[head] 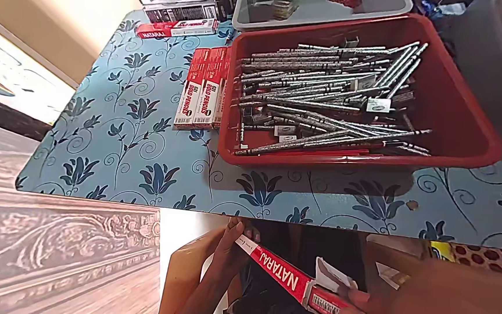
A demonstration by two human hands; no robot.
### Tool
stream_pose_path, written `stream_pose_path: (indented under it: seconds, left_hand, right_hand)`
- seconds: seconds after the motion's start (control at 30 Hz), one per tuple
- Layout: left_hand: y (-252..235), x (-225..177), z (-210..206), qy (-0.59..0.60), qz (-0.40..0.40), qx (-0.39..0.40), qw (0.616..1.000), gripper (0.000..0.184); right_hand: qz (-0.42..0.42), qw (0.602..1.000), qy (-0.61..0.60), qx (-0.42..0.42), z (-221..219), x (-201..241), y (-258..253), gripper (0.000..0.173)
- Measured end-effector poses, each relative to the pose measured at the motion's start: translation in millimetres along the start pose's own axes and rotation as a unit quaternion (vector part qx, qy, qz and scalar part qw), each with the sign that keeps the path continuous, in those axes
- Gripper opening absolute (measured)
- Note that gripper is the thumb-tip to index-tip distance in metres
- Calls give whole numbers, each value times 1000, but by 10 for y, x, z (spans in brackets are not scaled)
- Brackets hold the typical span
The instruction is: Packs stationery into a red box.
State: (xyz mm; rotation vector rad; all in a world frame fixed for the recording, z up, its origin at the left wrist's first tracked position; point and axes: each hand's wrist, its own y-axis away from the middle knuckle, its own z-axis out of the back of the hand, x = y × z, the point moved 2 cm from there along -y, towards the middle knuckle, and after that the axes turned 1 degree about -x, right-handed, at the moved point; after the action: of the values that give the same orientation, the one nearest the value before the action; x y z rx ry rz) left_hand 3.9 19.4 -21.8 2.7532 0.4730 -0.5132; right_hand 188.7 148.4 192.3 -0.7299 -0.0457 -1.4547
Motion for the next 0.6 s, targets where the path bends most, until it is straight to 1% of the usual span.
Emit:
stream_pose_path:
  seconds: [0.2,0.27,0.3,0.37,0.47,0.53,0.6]
  left_hand:
    - [-25,9,36,-21,-6,33,999,6]
    - [-44,14,119,-23,-12,68,997,11]
    - [-54,10,124,-27,-15,64,997,11]
    - [-64,-10,96,-32,-14,23,999,10]
    - [-66,-15,104,-53,-25,-2,998,10]
    - [-53,-13,97,-70,-29,-40,996,8]
    - [-37,-2,114,-74,-23,-59,995,8]
  right_hand:
    - [-19,999,28,23,19,27,-10,20]
    - [-26,999,26,34,28,4,-38,22]
    - [-29,998,26,39,31,-8,-58,22]
    - [-45,997,38,41,27,-19,-97,22]
    - [-73,995,65,28,-11,-22,-140,20]
    - [-75,993,79,37,-21,-50,-167,19]
    - [-74,993,75,46,-32,-98,-174,19]
